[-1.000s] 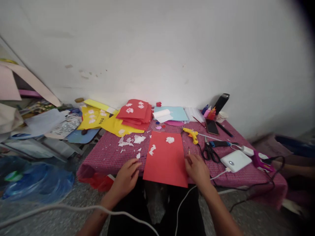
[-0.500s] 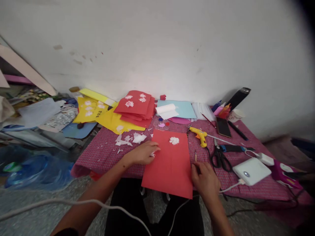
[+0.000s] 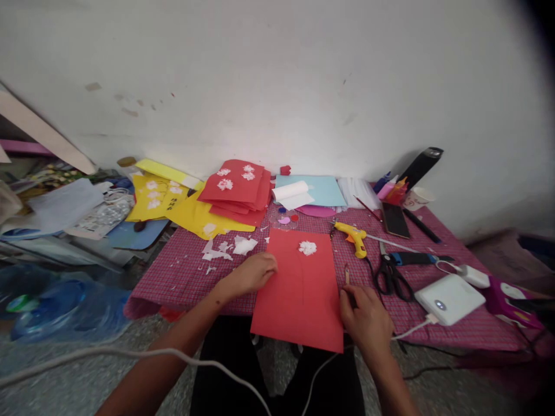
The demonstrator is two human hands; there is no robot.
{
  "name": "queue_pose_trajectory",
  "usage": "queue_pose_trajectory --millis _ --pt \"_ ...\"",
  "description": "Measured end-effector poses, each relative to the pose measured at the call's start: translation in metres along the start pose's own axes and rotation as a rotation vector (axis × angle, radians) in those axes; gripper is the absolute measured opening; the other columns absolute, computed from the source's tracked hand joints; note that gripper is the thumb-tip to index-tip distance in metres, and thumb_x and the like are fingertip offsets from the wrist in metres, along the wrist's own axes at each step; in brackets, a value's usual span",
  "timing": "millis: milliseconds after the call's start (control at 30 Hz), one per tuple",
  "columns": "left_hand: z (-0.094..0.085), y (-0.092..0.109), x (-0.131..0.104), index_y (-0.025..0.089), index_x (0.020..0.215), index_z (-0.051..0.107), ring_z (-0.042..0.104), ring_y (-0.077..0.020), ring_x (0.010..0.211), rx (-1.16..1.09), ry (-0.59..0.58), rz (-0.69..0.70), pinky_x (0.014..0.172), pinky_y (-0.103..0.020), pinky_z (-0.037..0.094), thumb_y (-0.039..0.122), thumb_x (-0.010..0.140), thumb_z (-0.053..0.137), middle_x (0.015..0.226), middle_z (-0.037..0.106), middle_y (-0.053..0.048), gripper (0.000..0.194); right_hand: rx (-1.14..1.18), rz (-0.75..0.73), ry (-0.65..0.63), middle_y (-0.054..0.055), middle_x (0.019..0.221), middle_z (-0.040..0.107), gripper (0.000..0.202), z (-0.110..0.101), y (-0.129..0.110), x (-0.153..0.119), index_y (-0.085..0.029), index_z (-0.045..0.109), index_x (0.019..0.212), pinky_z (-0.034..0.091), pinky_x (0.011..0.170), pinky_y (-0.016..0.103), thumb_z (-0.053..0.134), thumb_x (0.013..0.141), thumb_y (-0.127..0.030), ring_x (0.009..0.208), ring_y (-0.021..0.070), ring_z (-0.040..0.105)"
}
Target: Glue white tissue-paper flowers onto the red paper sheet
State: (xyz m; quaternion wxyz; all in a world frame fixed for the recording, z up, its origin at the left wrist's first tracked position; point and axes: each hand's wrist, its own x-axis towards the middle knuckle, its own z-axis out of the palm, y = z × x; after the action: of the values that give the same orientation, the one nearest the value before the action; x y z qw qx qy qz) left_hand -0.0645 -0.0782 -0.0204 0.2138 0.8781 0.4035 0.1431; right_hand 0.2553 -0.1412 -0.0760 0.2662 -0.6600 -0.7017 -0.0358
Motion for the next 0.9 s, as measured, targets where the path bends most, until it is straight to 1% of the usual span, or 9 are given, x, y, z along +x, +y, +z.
queue_pose_trajectory --millis 133,267,367,500,567,633,767,900 --pt "-0.004 -0.001 -0.002 0.017 0.085 0.068 0.060 -0.0178 0.093 -0.015 0.019 -0.008 0.090 -0.031 0.046 0.010 0.091 0.045 0.093 0.067 -0.005 0.025 -0.010 0.010 0.001 0.010 0.095 0.072 0.024 0.001 0.000 0.000 -0.019 0.072 0.098 0.045 0.067 0.032 0.053 0.094 -0.034 0.083 0.0234 0.066" --pt "-0.013 -0.008 0.001 0.017 0.081 0.067 0.060 -0.0176 0.092 0.000 0.042 -0.009 0.087 -0.030 0.046 0.010 0.089 0.047 0.091 0.067 -0.005 0.023 -0.004 0.002 -0.009 0.009 0.093 0.072 0.023 0.000 0.000 0.001 -0.020 0.072 0.097 0.044 0.068 0.033 0.054 0.094 -0.034 0.082 0.0233 0.066" --pt "-0.020 -0.018 0.013 0.017 0.083 0.068 0.061 -0.0183 0.092 0.018 0.081 -0.011 0.087 -0.030 0.046 0.008 0.086 0.049 0.091 0.068 -0.005 0.021 0.002 -0.002 -0.017 0.009 0.094 0.071 0.023 -0.001 -0.001 0.001 -0.020 0.071 0.097 0.044 0.068 0.032 0.053 0.095 -0.034 0.083 0.0232 0.066" --pt "-0.025 -0.029 0.039 0.016 0.084 0.068 0.062 -0.0189 0.091 0.027 0.140 -0.032 0.086 -0.031 0.047 0.007 0.084 0.051 0.092 0.070 -0.006 0.019 0.011 -0.010 0.000 0.009 0.095 0.071 0.024 -0.002 -0.002 0.001 -0.019 0.071 0.098 0.045 0.068 0.032 0.052 0.095 -0.034 0.083 0.0233 0.066" --pt "-0.024 -0.031 0.050 0.015 0.081 0.068 0.062 -0.0192 0.091 0.043 0.144 -0.046 0.086 -0.030 0.047 0.005 0.082 0.052 0.090 0.070 -0.006 0.019 0.008 -0.016 0.005 0.010 0.096 0.071 0.024 -0.002 -0.003 0.001 -0.019 0.071 0.098 0.044 0.068 0.032 0.052 0.095 -0.034 0.083 0.0234 0.066" --pt "-0.020 -0.031 0.056 0.015 0.080 0.069 0.063 -0.0189 0.090 0.047 0.127 -0.052 0.086 -0.029 0.047 0.004 0.081 0.053 0.089 0.071 -0.006 0.020 -0.002 -0.012 -0.001 0.010 0.096 0.071 0.023 -0.002 -0.004 0.002 -0.020 0.070 0.097 0.044 0.067 0.032 0.052 0.095 -0.033 0.083 0.0233 0.066" --pt "-0.010 -0.035 0.057 0.016 0.083 0.071 0.063 -0.0185 0.087 0.032 0.091 -0.076 0.083 -0.029 0.048 0.007 0.081 0.053 0.089 0.072 -0.005 0.020 -0.018 0.006 -0.011 0.009 0.094 0.071 0.022 -0.002 -0.004 0.002 -0.020 0.071 0.096 0.044 0.067 0.031 0.053 0.094 -0.033 0.081 0.0226 0.065" --pt "-0.008 -0.047 0.057 0.015 0.083 0.071 0.064 -0.0198 0.089 0.063 0.126 -0.120 0.085 -0.030 0.048 0.009 0.082 0.052 0.090 0.072 -0.007 0.020 -0.006 0.009 -0.016 0.010 0.093 0.071 0.022 -0.002 -0.004 0.003 -0.020 0.071 0.096 0.044 0.069 0.032 0.052 0.095 -0.032 0.082 0.0231 0.065"
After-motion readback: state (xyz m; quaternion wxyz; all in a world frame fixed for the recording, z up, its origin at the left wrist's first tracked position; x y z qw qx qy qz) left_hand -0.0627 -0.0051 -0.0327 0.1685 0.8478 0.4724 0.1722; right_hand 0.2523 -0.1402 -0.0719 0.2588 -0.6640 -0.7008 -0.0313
